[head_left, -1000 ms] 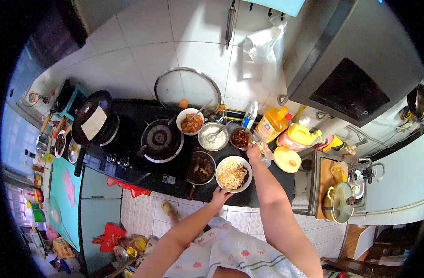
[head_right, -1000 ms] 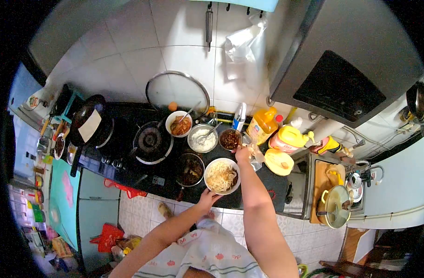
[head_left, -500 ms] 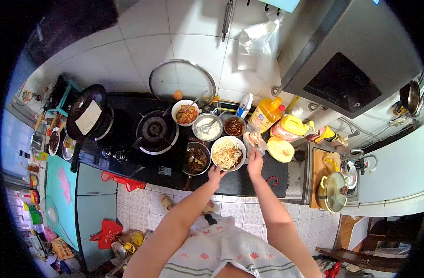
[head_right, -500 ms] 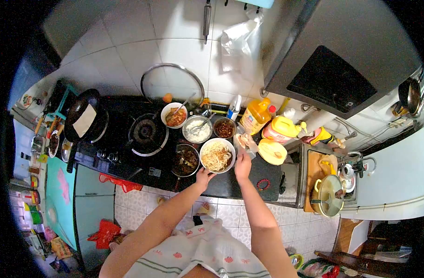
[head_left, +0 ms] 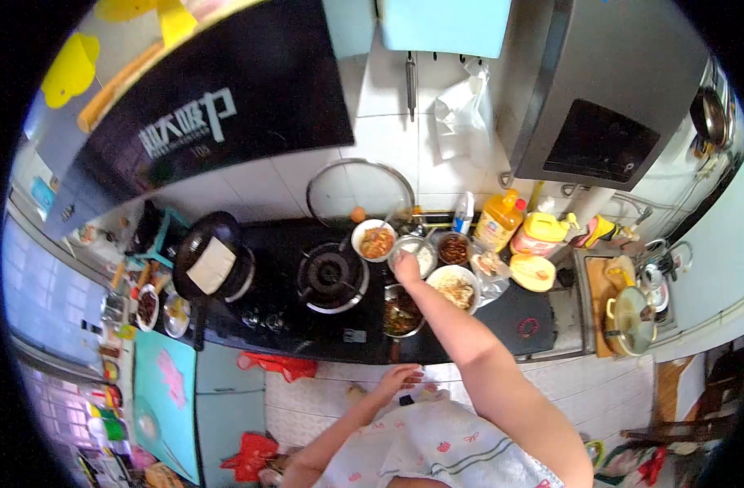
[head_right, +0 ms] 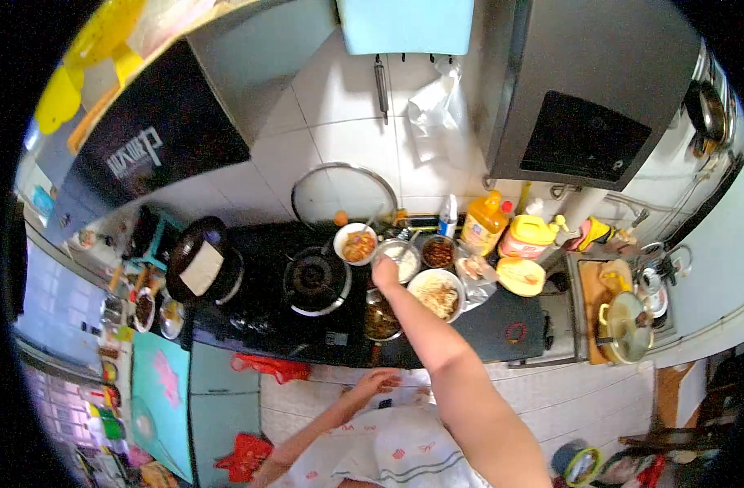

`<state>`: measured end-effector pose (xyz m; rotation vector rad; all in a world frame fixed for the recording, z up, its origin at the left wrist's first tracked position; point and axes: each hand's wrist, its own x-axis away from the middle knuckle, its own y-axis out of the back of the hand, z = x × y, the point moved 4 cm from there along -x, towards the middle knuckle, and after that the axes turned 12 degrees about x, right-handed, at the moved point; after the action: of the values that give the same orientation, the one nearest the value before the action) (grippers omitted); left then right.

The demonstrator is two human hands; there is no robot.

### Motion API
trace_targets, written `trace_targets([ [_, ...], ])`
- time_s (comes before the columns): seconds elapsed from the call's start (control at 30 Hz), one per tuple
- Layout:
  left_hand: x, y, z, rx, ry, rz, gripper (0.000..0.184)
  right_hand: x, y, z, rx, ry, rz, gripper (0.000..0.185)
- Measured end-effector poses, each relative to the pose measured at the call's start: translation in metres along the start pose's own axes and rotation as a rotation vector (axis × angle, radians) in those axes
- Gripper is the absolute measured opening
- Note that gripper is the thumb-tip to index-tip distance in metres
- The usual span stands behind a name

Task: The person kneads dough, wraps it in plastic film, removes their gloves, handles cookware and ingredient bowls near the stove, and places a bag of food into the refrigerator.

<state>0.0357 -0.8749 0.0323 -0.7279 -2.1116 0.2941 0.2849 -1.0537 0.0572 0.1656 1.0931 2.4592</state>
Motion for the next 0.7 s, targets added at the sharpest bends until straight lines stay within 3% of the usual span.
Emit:
trace_targets([
  [0.07, 0.042, 0.033, -0.005, 0.068, -0.076, -0.12, 0.038, -0.016, 0.004, 0.018, 0.146, 0.167, 0.036, 0.037],
  [0.1, 0.065, 0.041, -0.012, 0.075, -0.023, -0.233, 0.035, -0.023, 0.0, 0.02, 0.067, -0.034, 0.029, 0.042],
  [0.13, 0.074, 0.059, -0.011, 0.105, -0.064, -0.26, 0.034, -0.031, -0.008, 0.019, 0.152, -0.076, 0.096, 0.043],
  [0.23, 0.102, 0.112, 0.017, 0.157, -0.177, -0.31, 0.035, -0.053, -0.041, 0.006, 0.49, 0.289, 0.051, 0.036],
  [0.33, 0.114, 0.132, 0.028, 0.196, -0.215, -0.327, 0.042, -0.04, -0.016, 0.01, 0.154, -0.141, 0.064, 0.034],
  [0.4, 0.116, 0.135, 0.026, 0.333, -0.184, -0.38, 0.042, -0.029, -0.008, 0.003, 0.186, -0.082, -0.025, 0.034],
  [0.6, 0.08, 0.136, 0.018, 0.05, -0.286, -0.258, 0.028, 0.065, 0.087, -0.012, 0.024, -0.108, -0.07, 0.031],
  [0.7, 0.068, 0.122, 0.002, 0.208, -0.185, -0.266, 0.027, 0.121, 0.133, -0.032, 0.176, -0.067, -0.112, 0.028],
])
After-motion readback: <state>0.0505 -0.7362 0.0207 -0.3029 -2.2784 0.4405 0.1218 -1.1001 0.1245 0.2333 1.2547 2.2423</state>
